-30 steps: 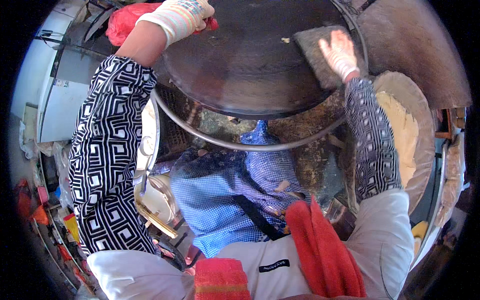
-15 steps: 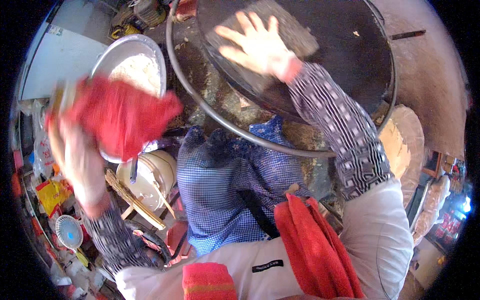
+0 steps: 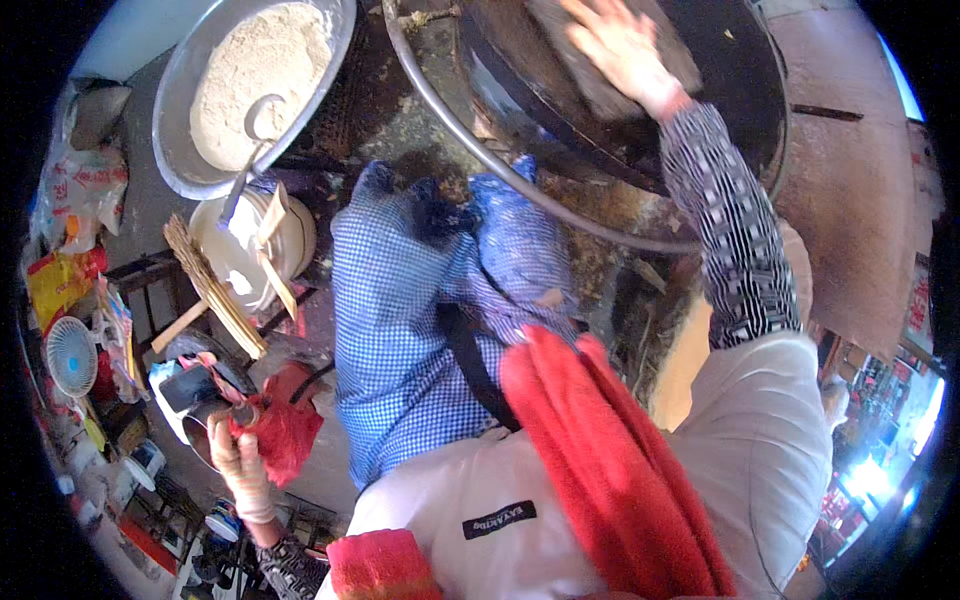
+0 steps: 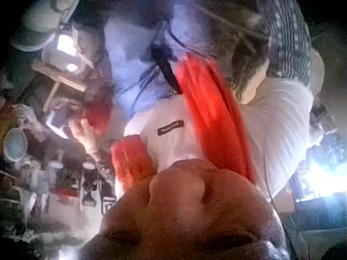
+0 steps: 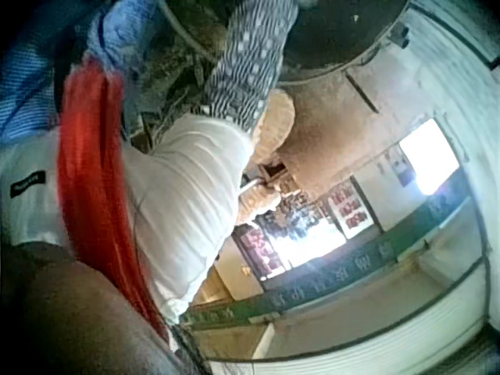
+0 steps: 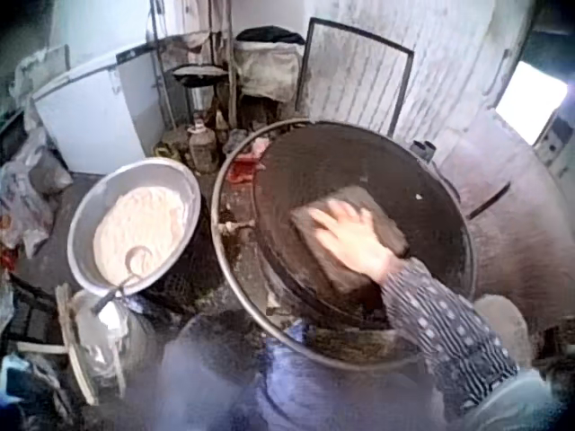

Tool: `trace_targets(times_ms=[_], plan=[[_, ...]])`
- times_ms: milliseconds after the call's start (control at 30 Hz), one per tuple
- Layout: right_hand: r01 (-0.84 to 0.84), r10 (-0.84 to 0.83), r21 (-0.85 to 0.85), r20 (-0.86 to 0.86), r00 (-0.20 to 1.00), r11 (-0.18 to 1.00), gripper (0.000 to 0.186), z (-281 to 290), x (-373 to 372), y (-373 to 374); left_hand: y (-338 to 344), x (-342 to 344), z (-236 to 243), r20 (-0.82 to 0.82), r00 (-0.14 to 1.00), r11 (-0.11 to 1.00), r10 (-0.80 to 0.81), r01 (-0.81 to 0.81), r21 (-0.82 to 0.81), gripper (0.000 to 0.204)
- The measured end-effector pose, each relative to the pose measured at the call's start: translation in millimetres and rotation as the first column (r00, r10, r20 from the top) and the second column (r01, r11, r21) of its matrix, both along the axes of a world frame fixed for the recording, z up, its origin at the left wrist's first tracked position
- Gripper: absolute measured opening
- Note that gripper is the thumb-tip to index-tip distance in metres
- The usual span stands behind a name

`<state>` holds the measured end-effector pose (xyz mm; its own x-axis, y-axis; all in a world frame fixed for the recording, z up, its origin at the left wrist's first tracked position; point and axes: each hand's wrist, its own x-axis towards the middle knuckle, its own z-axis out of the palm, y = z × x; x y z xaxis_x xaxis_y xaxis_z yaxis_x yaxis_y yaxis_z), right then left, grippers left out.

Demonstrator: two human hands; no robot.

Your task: The person spreads batter on a large circular griddle using a ladle and a wooden stick, flips the resulting thin pancake by hand and with a tool, and cleans the griddle surface with a scraper and a cloth.

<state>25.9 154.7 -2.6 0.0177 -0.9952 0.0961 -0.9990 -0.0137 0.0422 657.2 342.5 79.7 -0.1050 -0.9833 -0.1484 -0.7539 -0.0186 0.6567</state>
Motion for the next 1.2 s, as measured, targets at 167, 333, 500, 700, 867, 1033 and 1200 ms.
trace_targets(times_ms=[167,333,500,700,867,1033,1200], plan=[[0.316,-0.311,-0.072,0.074,0.948,0.946,0.056,-28.9,-102.6,154.8,51.1,38.7,-104.0,0.303,0.946,0.994,0.111,-0.112,-0.013,0.029],[0.296,-0.291,0.004,0.2,0.936,0.955,0.067,-35.4,-46.4,170.3,56.0,49.8,-212.1,0.38,0.883,0.95,0.275,-0.309,0.031,0.031],[0.15,-0.154,0.036,0.218,0.964,0.988,0.071,-22.6,12.6,46.7,56.4,96.6,-318.5,0.49,0.661,0.661,0.568,-0.721,0.208,0.059],[-0.005,0.026,-0.071,0.301,0.953,0.997,0.059,-50.5,-99.0,-181.3,13.0,120.3,-397.2,0.562,0.628,0.684,0.537,-0.715,0.146,0.052],[0.065,-0.075,0.043,0.766,0.639,0.997,0.062,-3.4,-16.8,-167.8,-0.6,129.4,-442.3,0.598,0.643,0.737,0.478,-0.664,0.124,0.046],[0.084,-0.081,-0.03,0.098,0.992,0.996,0.062,-23.7,-15.0,-28.2,-10.1,117.2,-446.6,0.545,0.688,0.794,0.478,-0.604,0.066,0.042],[0.611,-0.592,0.022,0.277,0.757,0.791,0.071,-14.2,-59.8,76.8,-36.1,51.6,-390.9,0.327,0.833,0.892,0.446,-0.442,-0.091,0.039]])
